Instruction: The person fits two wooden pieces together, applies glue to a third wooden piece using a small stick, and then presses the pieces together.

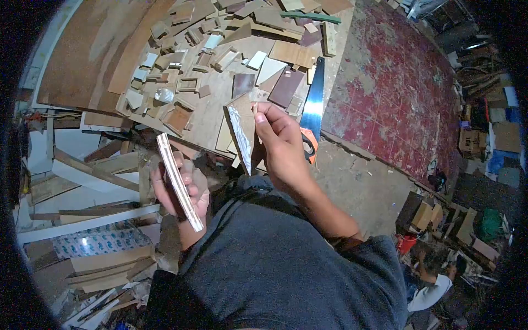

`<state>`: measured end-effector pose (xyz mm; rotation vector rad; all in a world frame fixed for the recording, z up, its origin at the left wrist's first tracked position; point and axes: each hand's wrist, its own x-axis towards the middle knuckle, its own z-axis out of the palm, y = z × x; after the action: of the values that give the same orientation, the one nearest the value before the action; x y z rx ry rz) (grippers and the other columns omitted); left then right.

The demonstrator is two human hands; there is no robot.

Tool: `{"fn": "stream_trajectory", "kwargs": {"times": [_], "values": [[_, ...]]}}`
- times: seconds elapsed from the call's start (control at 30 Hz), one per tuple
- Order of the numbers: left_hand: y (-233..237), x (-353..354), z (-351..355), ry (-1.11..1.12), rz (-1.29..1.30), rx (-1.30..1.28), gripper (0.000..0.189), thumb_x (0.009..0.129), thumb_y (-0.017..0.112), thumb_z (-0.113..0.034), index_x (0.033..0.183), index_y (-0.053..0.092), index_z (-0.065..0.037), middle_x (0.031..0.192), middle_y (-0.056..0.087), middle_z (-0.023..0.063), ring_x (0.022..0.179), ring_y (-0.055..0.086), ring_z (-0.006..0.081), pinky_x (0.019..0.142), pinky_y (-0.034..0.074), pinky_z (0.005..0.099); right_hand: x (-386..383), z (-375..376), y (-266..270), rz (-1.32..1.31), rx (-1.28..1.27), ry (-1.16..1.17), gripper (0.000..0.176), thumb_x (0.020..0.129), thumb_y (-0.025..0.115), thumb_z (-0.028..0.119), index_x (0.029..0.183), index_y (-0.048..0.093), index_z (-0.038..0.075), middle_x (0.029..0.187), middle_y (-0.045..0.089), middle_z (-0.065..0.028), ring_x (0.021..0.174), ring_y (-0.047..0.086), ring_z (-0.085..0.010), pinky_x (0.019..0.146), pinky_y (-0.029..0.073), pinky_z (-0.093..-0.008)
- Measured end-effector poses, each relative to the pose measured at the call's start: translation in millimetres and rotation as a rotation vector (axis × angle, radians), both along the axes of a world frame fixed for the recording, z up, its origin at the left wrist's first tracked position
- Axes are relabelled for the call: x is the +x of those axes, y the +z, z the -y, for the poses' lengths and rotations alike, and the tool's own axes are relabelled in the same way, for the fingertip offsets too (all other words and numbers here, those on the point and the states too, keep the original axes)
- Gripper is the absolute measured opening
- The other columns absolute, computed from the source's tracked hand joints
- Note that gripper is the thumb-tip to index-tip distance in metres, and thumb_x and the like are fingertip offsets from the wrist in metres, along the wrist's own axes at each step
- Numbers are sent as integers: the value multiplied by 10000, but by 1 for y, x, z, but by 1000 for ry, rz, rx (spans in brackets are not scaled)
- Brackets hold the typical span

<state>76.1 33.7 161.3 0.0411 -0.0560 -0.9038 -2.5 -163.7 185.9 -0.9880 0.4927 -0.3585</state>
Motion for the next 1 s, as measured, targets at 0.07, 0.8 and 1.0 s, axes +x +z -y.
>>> {"fn": "stream_trajectory", "kwargs": {"times": [0.07, 0.8, 1.0], "values": [[0, 0, -1, -27, -56, -28, 577, 955, 411, -422, 1325, 489, 14, 1018, 640, 232, 878, 672, 387, 644, 595, 517, -4, -1, 7, -28, 100, 72, 243, 1036, 416, 187, 1166, 527, 14, 844, 644, -77, 627, 645, -138, 529, 557, -284], [55, -23, 11, 491, 142, 1257, 550, 840, 623, -348, 1214, 546, 48, 1134, 602, 153, 1043, 599, 291, 912, 474, 390, -15, -14, 4, 54, -94, 46, 198, 1006, 522, 152, 1129, 587, 11, 733, 502, 81, 587, 390, 3, 476, 285, -197], [57, -24, 18, 470, 128, 1239, 566, 832, 637, -341, 1244, 537, 35, 1167, 593, 150, 1066, 593, 294, 932, 464, 392, -19, -19, 9, -26, -72, 103, 207, 1003, 538, 185, 1128, 604, 34, 681, 487, 94, 509, 379, 6, 437, 290, -202]]}}
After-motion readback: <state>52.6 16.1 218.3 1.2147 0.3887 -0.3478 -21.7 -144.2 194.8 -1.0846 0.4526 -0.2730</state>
